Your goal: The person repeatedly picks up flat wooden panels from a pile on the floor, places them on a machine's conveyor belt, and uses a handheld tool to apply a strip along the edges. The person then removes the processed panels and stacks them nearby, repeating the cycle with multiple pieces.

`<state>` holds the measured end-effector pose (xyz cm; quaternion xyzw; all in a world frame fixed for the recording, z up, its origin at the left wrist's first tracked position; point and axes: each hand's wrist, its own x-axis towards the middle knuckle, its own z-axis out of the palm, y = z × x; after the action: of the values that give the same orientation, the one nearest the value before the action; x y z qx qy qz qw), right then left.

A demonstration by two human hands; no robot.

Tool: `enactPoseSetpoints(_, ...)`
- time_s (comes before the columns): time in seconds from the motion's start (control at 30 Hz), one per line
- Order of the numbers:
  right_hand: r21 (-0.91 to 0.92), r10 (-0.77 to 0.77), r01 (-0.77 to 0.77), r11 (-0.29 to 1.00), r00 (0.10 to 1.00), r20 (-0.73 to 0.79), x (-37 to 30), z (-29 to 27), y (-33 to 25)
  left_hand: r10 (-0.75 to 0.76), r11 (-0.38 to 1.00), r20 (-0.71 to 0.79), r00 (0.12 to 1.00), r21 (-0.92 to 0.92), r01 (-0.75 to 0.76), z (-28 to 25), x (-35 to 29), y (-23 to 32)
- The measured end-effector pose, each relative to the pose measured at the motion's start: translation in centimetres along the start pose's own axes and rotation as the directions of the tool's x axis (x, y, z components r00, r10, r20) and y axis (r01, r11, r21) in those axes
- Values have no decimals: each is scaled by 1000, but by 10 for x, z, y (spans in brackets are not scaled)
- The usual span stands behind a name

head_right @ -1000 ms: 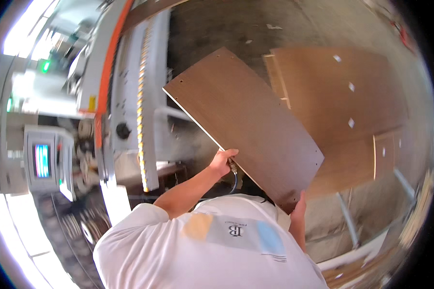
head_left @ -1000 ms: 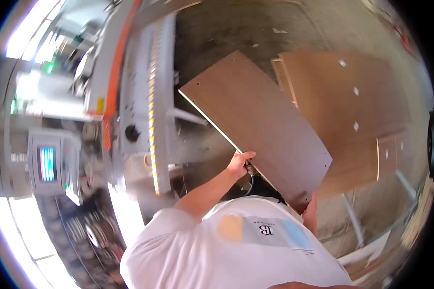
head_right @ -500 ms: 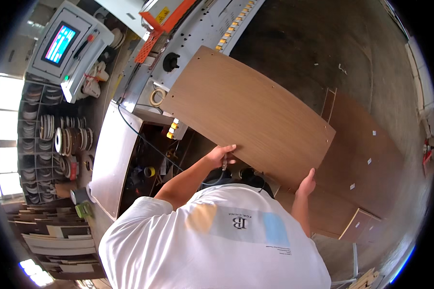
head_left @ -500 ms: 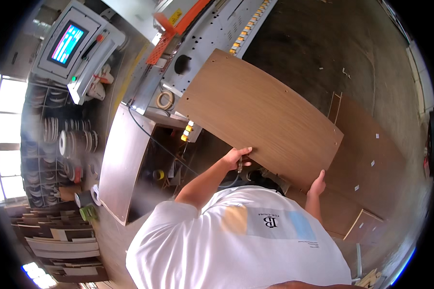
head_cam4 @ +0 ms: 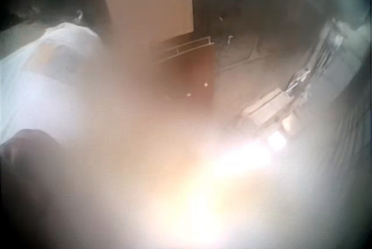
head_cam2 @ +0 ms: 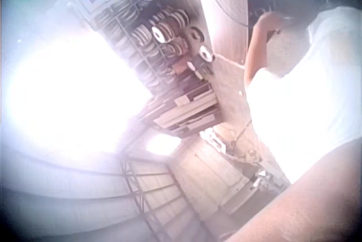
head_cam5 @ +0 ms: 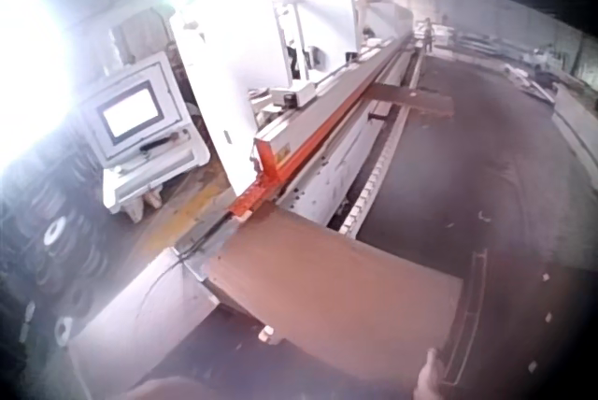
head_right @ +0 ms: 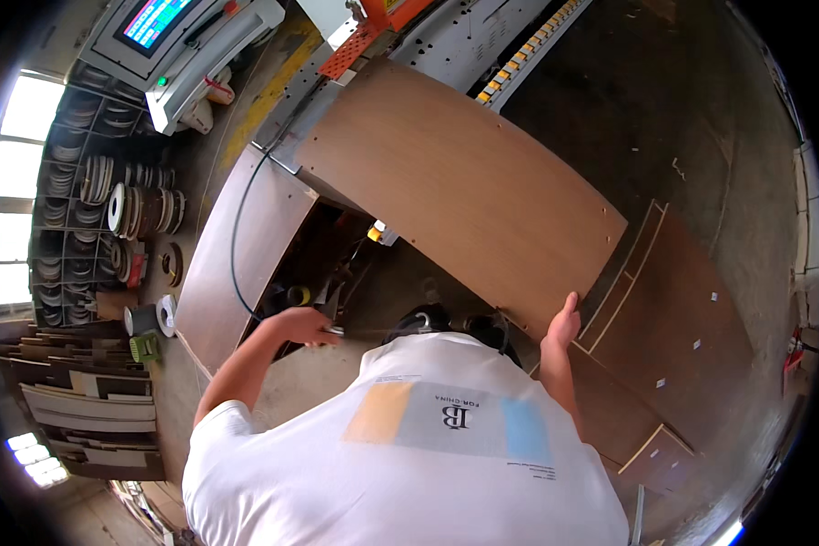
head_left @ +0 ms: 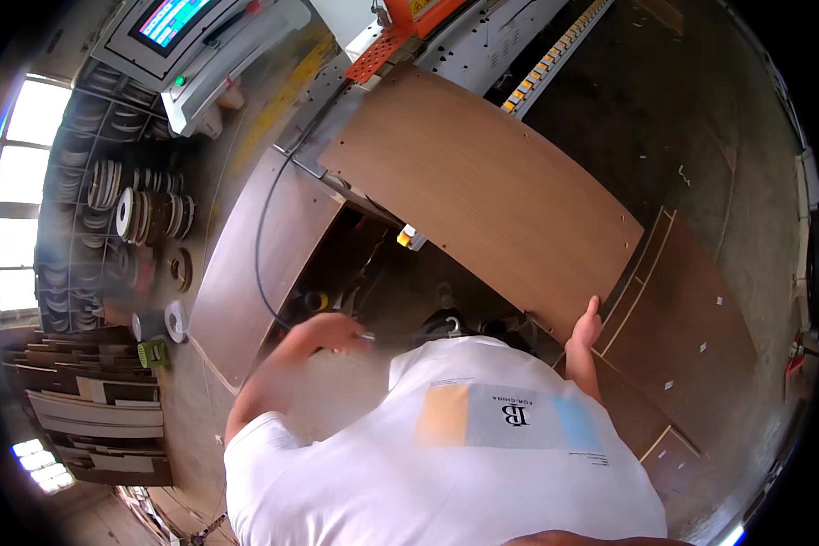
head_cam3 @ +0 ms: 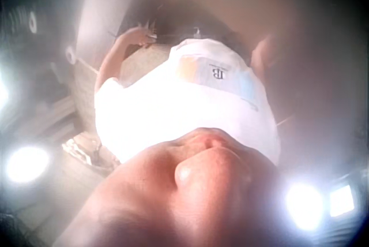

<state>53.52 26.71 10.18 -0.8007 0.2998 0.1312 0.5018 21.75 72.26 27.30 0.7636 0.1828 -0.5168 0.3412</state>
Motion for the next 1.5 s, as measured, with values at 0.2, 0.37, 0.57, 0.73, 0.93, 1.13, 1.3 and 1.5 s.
enactPoseSetpoints(0.2,-46,-129,127,991,991,-35,-24,35,-28,-139,863,-623,770,-458,-215,-57,-12,-83)
enactPoseSetpoints(0.37,-145,-360,377,915,924,128,-24,46,-39,-467,847,-778,421,-530,-39,-111,83,-120)
enactPoseSetpoints(0.57,204,-168,112,973,945,281,-20,33,-27,-33,999,-453,891,-33,21,-49,64,20)
enactPoseSetpoints(0.73,330,-61,-73,941,924,377,-27,30,-32,153,983,-385,910,-40,-182,5,44,-51)
enactPoseSetpoints(0.93,241,117,-316,918,795,595,-44,44,-45,-38,987,-763,645,72,143,3,39,-232)
enactPoseSetpoints(1.13,220,235,-456,863,746,624,-67,50,-54,-319,600,-738,594,-643,-476,-3,57,-176)
enactPoseSetpoints(1.3,298,168,-416,859,780,603,-68,59,-38,-236,35,-718,655,-680,-733,-19,120,-72)
enactPoseSetpoints(1.5,295,250,-502,813,759,601,-61,58,-45,-98,-35,-851,515,-515,-857,-67,187,-10)
